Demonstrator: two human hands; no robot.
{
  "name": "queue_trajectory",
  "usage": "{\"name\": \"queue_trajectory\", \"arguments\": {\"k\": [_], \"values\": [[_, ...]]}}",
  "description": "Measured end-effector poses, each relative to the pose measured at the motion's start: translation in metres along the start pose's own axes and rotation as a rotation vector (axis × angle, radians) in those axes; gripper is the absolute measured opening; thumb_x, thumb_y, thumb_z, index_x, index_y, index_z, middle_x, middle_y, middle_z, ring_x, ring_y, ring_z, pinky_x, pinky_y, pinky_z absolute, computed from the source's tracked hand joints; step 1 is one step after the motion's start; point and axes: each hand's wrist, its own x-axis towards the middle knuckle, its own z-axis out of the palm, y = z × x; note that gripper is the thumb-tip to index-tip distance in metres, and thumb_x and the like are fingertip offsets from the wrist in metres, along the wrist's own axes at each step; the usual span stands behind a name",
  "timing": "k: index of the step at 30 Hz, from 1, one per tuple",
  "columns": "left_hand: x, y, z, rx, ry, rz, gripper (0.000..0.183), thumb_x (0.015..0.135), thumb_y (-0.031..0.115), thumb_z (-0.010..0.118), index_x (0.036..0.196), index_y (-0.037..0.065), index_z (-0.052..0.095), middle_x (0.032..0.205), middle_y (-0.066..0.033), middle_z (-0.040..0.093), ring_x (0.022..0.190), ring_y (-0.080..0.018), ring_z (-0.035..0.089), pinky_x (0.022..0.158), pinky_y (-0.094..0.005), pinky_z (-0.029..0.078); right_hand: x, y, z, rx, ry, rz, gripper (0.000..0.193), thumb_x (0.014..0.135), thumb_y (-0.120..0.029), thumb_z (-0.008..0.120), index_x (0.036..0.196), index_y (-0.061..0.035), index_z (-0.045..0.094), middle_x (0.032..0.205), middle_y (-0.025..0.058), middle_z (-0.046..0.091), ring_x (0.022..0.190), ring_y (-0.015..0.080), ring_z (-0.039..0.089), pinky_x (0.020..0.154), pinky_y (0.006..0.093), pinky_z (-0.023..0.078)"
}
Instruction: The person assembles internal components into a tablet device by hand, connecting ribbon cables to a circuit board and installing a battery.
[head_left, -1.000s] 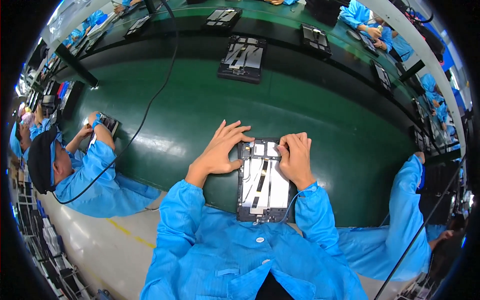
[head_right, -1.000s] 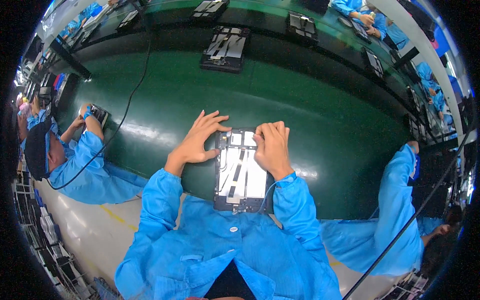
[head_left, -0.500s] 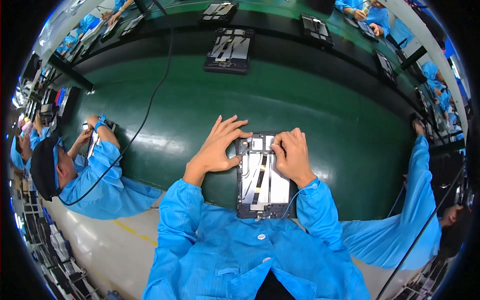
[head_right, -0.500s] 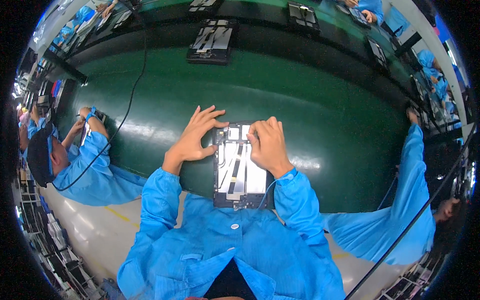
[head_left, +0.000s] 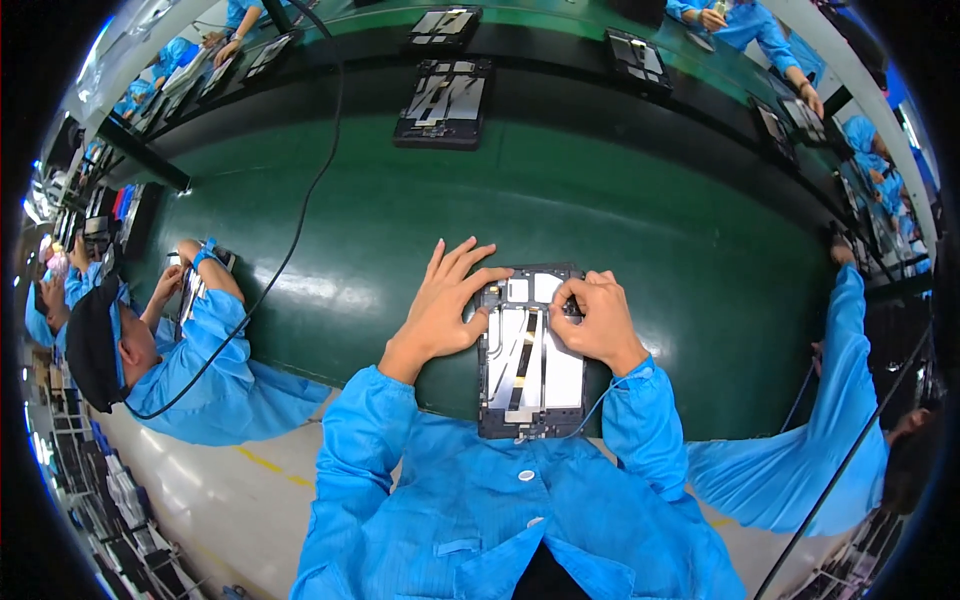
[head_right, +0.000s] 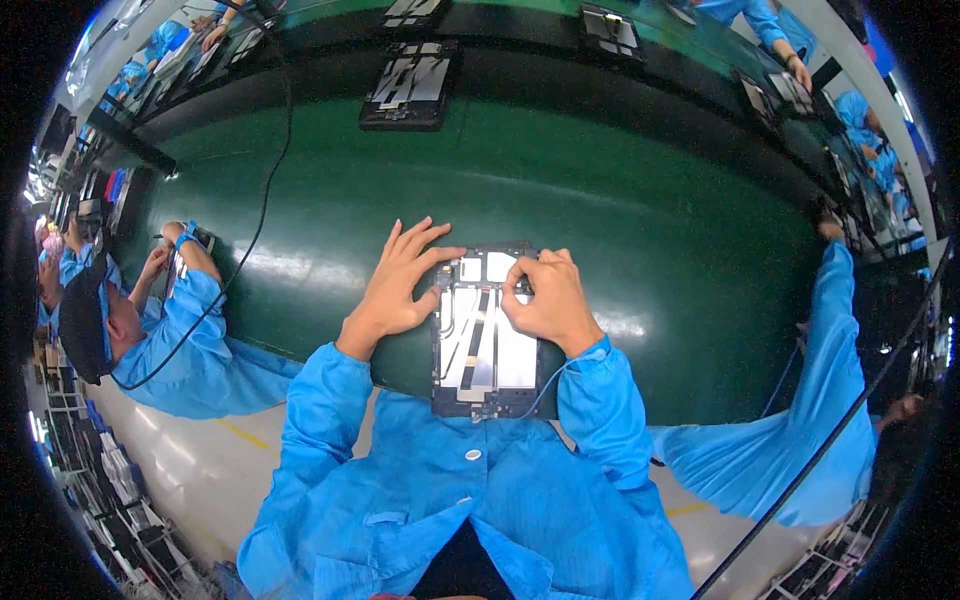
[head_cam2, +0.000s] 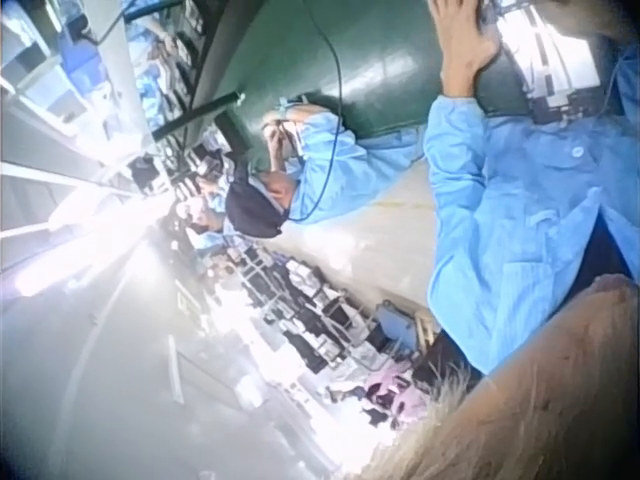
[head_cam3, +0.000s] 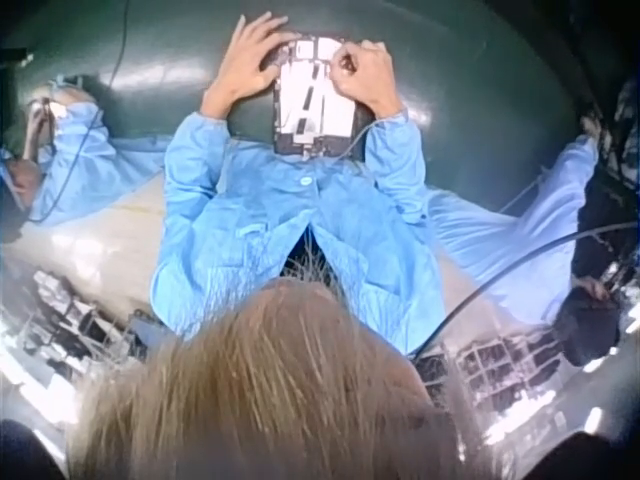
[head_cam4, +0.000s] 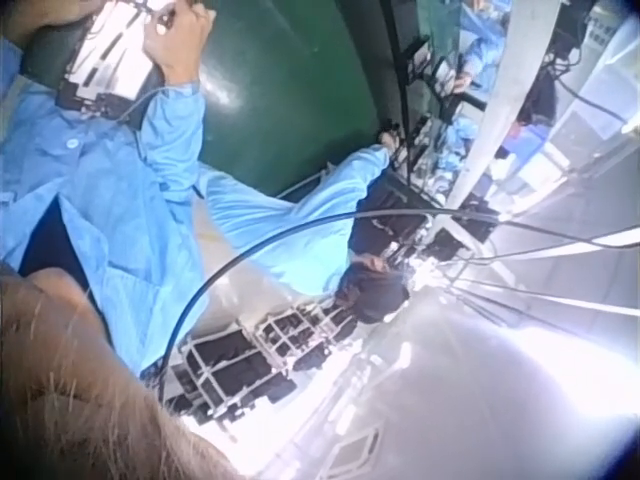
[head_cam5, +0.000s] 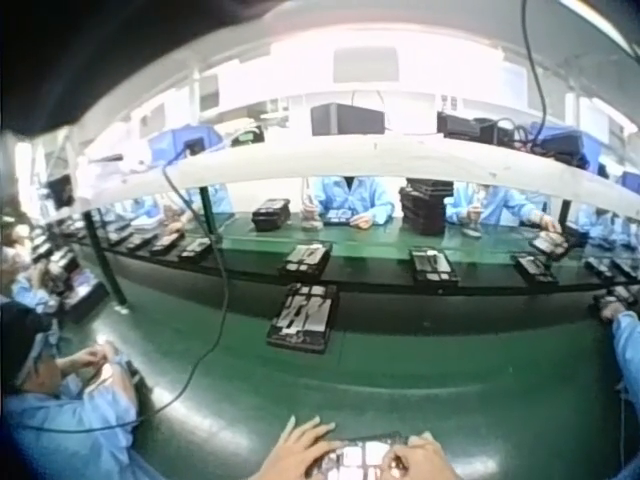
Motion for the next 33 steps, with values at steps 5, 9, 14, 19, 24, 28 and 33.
{"name": "queue_trajectory", "arguments": {"k": [5,9,14,19,24,28,33], "values": [[-0.010,0.003,0.008,-0.104,0.166,0.031,0.052,0.084,0.010,0.073,0.136,0.017,0.073,0.154,-0.0158,0.060,0.154,-0.0432,0.046,0.134,-0.0626,0.028,0.000,0.003,0.001,0.035,-0.037,0.048,0.013,0.069,-0.020,0.083,0.074,-0.0099,0.076,0.061,0.0083,0.056,0.069,0.0276,0.059,0.078,0.0408,0.044],[-0.024,0.014,0.012,0.003,0.233,0.105,0.035,0.084,0.008,0.075,0.118,0.013,0.077,0.141,-0.0140,0.066,0.140,-0.0412,0.058,0.124,-0.0622,0.042,0.000,0.003,0.000,0.055,-0.038,0.053,0.013,0.069,-0.020,0.083,0.074,-0.0103,0.076,0.061,0.0068,0.055,0.068,0.0263,0.057,0.078,0.0405,0.043],[-0.041,0.031,0.014,0.131,0.231,0.167,0.031,0.082,0.012,0.077,0.113,0.012,0.081,0.130,-0.0116,0.070,0.125,-0.0371,0.064,0.111,-0.0575,0.051,0.003,0.001,-0.002,0.102,0.007,0.047,0.011,0.071,-0.018,0.083,0.076,-0.0117,0.075,0.058,0.0021,0.047,0.065,0.0232,0.050,0.075,0.0388,0.039],[-0.048,0.040,0.014,0.077,0.215,0.122,0.036,0.083,0.012,0.077,0.118,0.014,0.083,0.132,-0.0121,0.070,0.128,-0.0381,0.062,0.114,-0.0587,0.049,0.002,0.002,-0.003,0.110,-0.015,0.050,0.014,0.076,-0.022,0.084,0.078,-0.0097,0.076,0.063,0.0076,0.060,0.072,0.0263,0.058,0.079,0.0410,0.042],[-0.053,0.049,0.014,0.066,0.132,0.153,0.037,0.088,0.016,0.077,0.125,0.016,0.083,0.138,-0.0117,0.070,0.133,-0.0383,0.061,0.120,-0.0604,0.045,0.002,0.002,-0.001,0.130,0.008,0.078,0.014,0.078,-0.022,0.084,0.080,-0.0104,0.077,0.062,0.0066,0.058,0.072,0.0261,0.058,0.078,0.0409,0.041],[-0.056,0.057,0.013,0.052,0.086,0.138,0.034,0.088,0.017,0.078,0.121,0.015,0.084,0.139,-0.0113,0.070,0.135,-0.0382,0.060,0.119,-0.0594,0.045,0.002,0.005,0.001,0.144,0.029,0.085,0.013,0.079,-0.023,0.084,0.082,-0.0113,0.079,0.062,0.0054,0.056,0.072,0.0255,0.057,0.077,0.0409,0.041],[-0.060,0.057,0.011,-0.172,0.035,0.075,0.026,0.088,0.019,0.080,0.112,0.012,0.087,0.142,-0.0099,0.071,0.139,-0.0370,0.058,0.119,-0.0558,0.044,0.002,0.008,0.005,0.148,0.050,0.053,0.011,0.080,-0.020,0.084,0.082,-0.0106,0.079,0.059,0.0047,0.052,0.068,0.0241,0.053,0.076,0.0403,0.040]]}}
